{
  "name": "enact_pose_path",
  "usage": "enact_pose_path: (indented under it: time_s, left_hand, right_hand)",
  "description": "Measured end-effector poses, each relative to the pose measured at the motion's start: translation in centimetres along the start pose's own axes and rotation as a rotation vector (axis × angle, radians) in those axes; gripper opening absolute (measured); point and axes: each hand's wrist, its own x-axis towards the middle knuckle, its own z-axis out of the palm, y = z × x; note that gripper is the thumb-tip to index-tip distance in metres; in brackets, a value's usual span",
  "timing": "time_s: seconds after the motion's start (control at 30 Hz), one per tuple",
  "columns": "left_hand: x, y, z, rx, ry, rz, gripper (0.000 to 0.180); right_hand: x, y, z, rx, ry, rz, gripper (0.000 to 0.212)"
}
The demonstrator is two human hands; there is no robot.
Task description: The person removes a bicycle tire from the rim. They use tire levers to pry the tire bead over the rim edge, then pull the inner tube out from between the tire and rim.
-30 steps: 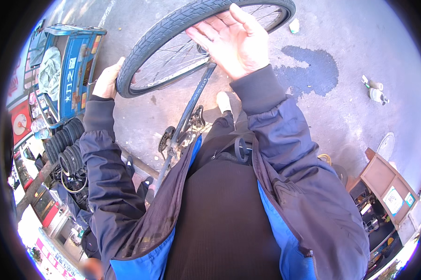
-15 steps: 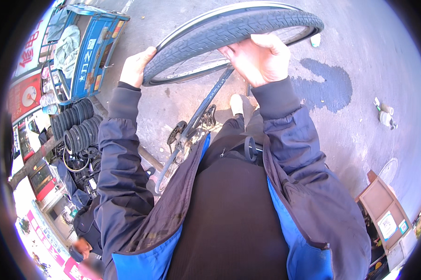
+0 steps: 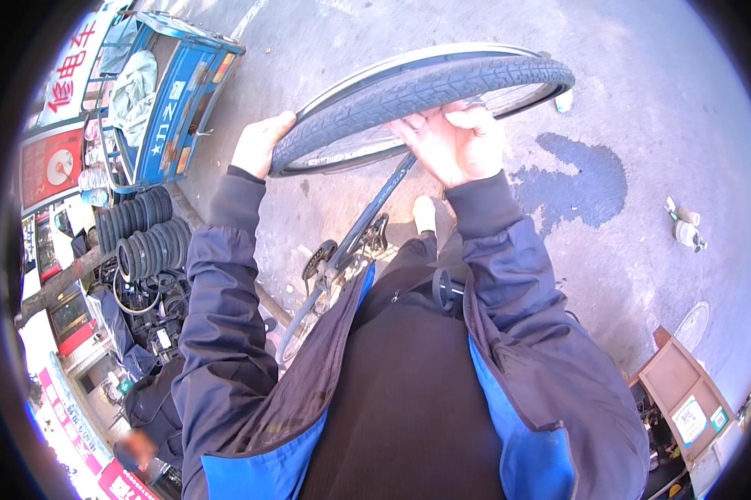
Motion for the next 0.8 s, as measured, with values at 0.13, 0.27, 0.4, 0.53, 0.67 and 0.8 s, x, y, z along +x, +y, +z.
enact_pose_path:
  time_s: [0.13, 0.27, 0.4, 0.53, 0.67, 0.8]
  left_hand:
    - [0.0, -0.2, 0.0, 0.019, 0.011, 0.008, 0.039]
    - [-0.1, -0.4, 0.0, -0.048, 0.005, 0.018, 0.040]
    - [0.2, -0.9, -0.3, -0.045, -0.013, 0.028, 0.040]
    - [0.5, -1.4, -0.4, -0.055, 0.011, 0.024, 0.046]
    - [0.4, -1.6, -0.4, -0.172, -0.051, 0.031, 0.045]
    - [0.4, -1.3, -0.4, -0.090, -0.016, 0.002, 0.045]
  right_hand:
    - [0.4, 0.7, 0.1, 0.110, 0.026, -0.012, 0.043]
    - [0.2, 0.8, -1.1, 0.124, -0.035, 0.028, 0.046]
    - [-0.5, 1.3, -2.5, 0.255, -0.147, 0.026, 0.049]
    - [-0.9, 1.3, -2.6, 0.036, 0.014, -0.033, 0.048]
    - [0.1, 0.8, -2.0, 0.002, -0.019, -0.036, 0.043]
    - [1.1, 0.8, -0.9, -0.039, -0.040, -0.105, 0.038]
